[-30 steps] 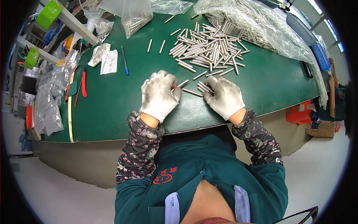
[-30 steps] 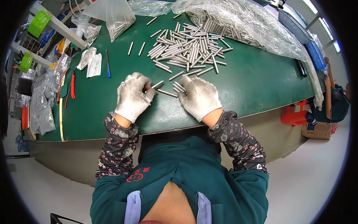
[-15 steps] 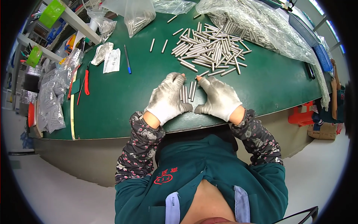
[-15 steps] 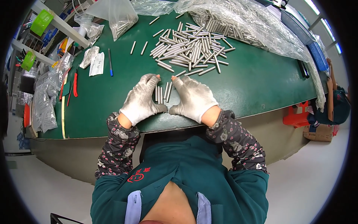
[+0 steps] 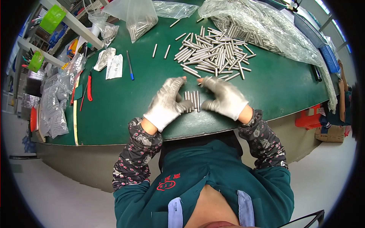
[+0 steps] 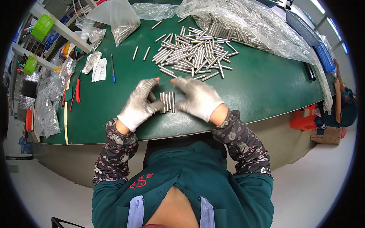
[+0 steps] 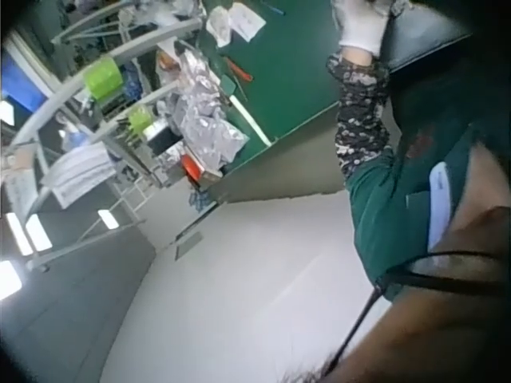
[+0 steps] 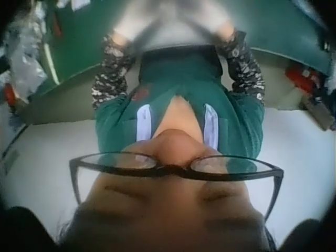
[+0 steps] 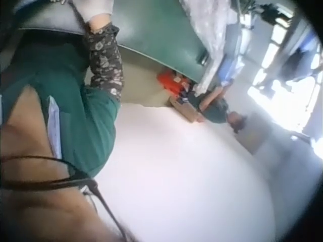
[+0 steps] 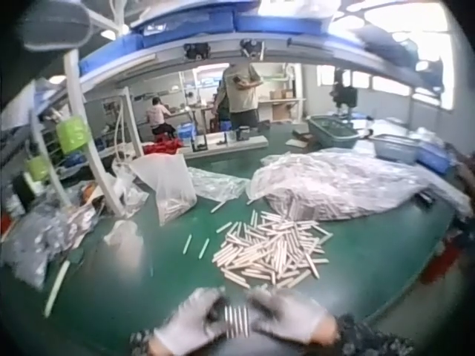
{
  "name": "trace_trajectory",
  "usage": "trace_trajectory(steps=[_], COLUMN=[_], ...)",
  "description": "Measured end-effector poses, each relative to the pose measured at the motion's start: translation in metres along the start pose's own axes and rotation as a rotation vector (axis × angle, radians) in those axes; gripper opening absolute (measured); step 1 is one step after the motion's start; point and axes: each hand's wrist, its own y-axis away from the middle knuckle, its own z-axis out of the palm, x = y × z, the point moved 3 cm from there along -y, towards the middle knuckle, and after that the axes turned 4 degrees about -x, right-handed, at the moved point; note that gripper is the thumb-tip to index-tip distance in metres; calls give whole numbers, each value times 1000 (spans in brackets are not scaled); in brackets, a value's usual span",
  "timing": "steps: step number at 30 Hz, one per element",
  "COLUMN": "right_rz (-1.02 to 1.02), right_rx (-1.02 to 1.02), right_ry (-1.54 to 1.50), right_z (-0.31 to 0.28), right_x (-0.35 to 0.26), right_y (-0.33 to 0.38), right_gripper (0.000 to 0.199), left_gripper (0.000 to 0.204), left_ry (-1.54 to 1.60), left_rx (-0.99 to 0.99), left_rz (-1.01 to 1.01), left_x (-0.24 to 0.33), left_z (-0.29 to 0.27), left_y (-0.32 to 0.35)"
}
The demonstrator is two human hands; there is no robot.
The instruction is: Sorting and packing small cylindrical metal pins into plastic bags at a production workstation.
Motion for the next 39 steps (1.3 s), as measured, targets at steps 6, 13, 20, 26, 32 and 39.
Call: trace_trajectory(steps=[6,13,20,26,32,39], right_rz=[92,79,192,374,154,150], right_rx=[121,185,204,-157,-224,-199], right_ry=[376,505,555,75,235,221], right_z=[-1,-8,-5,-6,0,8], right_x=[2,1,-3,-10,-19,-14], right_y=[-7,4,15,21,16,10], right_gripper=[20,9,9,34,80,63], left_gripper=[36,18,16,26,78,81], left_ry=[-371,-512,-674,-332,-294,-216], left_rx=[138,88,0,-64,-80,-271], left_rz=[183,68,-332,-170,94,55], left_x=[-7,-8,2,7,15,7], left_z=[-6,1,-8,1,1,7], left_y=[-49,-55,-9,14,3,3])
